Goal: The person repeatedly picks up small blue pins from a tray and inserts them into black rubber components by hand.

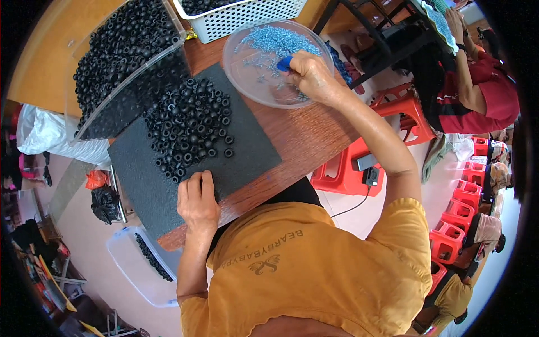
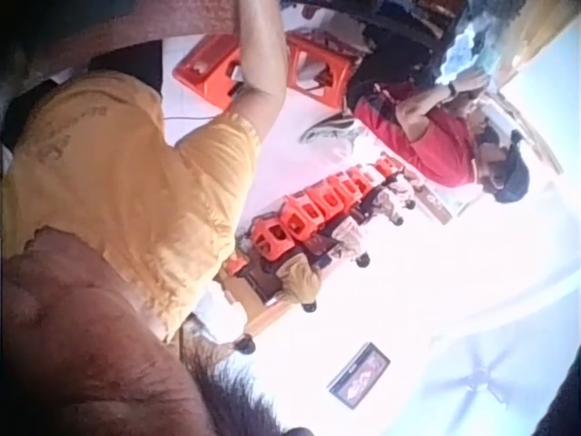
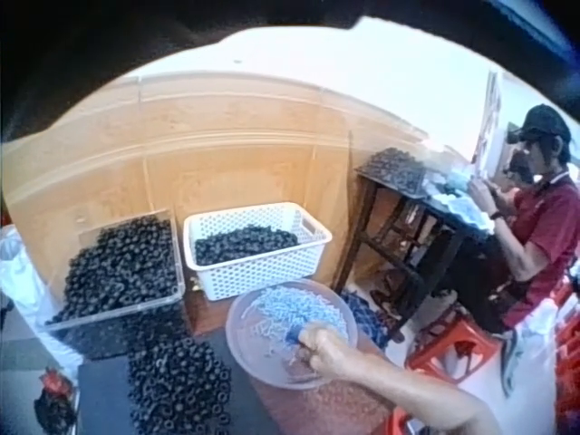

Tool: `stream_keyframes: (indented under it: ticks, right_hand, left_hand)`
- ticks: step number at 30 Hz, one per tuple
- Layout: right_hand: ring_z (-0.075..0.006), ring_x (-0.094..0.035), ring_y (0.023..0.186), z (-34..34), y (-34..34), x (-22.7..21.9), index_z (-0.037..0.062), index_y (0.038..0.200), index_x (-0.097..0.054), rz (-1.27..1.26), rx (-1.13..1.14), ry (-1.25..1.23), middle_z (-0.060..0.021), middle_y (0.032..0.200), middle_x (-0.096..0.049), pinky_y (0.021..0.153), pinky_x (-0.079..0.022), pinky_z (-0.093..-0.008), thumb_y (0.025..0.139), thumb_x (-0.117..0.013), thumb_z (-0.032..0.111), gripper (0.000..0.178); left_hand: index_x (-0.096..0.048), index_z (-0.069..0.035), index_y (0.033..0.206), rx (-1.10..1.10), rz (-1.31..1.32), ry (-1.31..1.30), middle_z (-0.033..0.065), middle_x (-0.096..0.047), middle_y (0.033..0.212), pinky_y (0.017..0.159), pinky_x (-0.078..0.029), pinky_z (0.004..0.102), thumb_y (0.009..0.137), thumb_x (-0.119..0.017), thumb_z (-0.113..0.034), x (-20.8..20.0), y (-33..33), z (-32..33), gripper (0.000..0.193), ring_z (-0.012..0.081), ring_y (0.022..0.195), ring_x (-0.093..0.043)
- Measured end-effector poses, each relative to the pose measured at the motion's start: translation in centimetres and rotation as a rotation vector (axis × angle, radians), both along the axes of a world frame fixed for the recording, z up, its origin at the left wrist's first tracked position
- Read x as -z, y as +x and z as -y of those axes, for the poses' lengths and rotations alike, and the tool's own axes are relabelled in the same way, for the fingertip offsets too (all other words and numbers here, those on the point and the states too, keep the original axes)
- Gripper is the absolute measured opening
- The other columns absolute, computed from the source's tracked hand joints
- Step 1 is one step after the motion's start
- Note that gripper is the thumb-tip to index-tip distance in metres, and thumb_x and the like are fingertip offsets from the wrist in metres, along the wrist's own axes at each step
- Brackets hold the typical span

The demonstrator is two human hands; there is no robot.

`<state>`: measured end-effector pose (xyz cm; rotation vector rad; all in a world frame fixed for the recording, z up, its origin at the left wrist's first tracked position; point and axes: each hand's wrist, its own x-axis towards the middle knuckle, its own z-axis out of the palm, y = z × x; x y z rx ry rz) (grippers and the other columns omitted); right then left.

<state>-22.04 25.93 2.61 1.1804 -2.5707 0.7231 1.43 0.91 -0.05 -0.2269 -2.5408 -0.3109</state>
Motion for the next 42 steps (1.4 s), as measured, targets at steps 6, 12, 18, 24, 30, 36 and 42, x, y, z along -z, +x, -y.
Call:
stream_keyframes:
  ticks: [6,12,18,24,30,36,42]
  right_hand:
    - [-0.03,-0.052,0.075,0.4,0.3,1.1,-0.0022,0.069,-0.053,-0.062,-0.055,0.092,-0.0123,0.07,-0.053,0.063,-0.043,-0.0381,0.063,-0.064,-0.005,0.013]
    - [-0.0298,-0.049,0.077,1.1,-0.3,1.4,-0.0011,0.067,-0.05,-0.139,-0.091,0.171,-0.0108,0.074,-0.051,0.062,-0.044,-0.0391,0.057,-0.062,-0.005,0.016]
    - [-0.0306,-0.05,0.078,0.8,-0.4,1.6,-0.0008,0.069,-0.05,-0.158,-0.09,0.182,-0.0113,0.074,-0.051,0.063,-0.044,-0.0397,0.056,-0.063,-0.005,0.018]
    - [-0.0322,-0.05,0.074,1.0,-0.2,1.8,-0.001,0.069,-0.05,-0.108,-0.095,0.064,-0.0135,0.071,-0.051,0.06,-0.042,-0.0409,0.061,-0.066,-0.003,0.018]
    - [-0.0348,-0.053,0.065,3.2,4.2,-1.1,-0.001,0.067,-0.053,-0.064,-0.08,-0.136,-0.0152,0.068,-0.054,0.056,-0.042,-0.0415,0.068,-0.07,0.006,0.019]
    - [-0.0295,-0.058,0.068,8.2,11.1,-1.3,0.0037,0.082,-0.063,0.479,-0.183,-0.45,-0.0126,0.072,-0.058,0.058,-0.045,-0.0358,0.069,-0.071,0.008,0.016]
    - [-0.0274,-0.055,0.062,10.2,14.5,-1.5,0.0048,0.078,-0.061,0.429,-0.26,-0.528,-0.0095,0.068,-0.056,0.053,-0.042,-0.0347,0.068,-0.069,0.004,0.013]
  left_hand:
    - [-0.064,0.0,0.092,-0.048,0.023,-0.012,0.0119,-0.056,0.083,0.058,-0.047,0.032,0.062,-0.06,0.004,-0.3,0.3,0.2,0.03,0.0249,0.069,-0.054]
    - [-0.065,0.0,0.092,-0.056,0.008,0.03,0.0119,-0.056,0.081,0.056,-0.046,0.0325,0.065,-0.063,0.004,-0.2,0.3,0.4,0.028,0.0251,0.068,-0.054]
    - [-0.064,0.0,0.092,-0.059,-0.004,0.076,0.012,-0.056,0.08,0.055,-0.046,0.0328,0.067,-0.066,0.004,-0.4,0.3,0.5,0.024,0.0253,0.067,-0.053]
    - [-0.064,0.001,0.091,-0.078,-0.011,0.137,0.0122,-0.056,0.079,0.057,-0.046,0.033,0.067,-0.067,0.004,-0.4,0.5,0.9,0.024,0.0265,0.068,-0.054]
    - [-0.063,0.003,0.09,-0.167,0.311,0.91,0.0075,-0.06,0.08,0.061,-0.046,0.0258,0.073,-0.063,0.007,-2.8,0.2,-0.2,0.018,0.0131,0.069,-0.056]
    - [-0.062,0.005,0.097,0.039,0.353,1.938,0.0126,-0.063,0.084,0.061,-0.05,0.0271,0.079,-0.061,0.004,-1.7,-1.0,-0.9,0.018,0.0158,0.066,-0.058]
    - [-0.06,0.005,0.098,0.087,0.253,2.01,0.0108,-0.063,0.088,0.063,-0.051,0.0264,0.079,-0.063,0.002,-2.0,-0.2,-1.7,0.02,0.0147,0.069,-0.059]
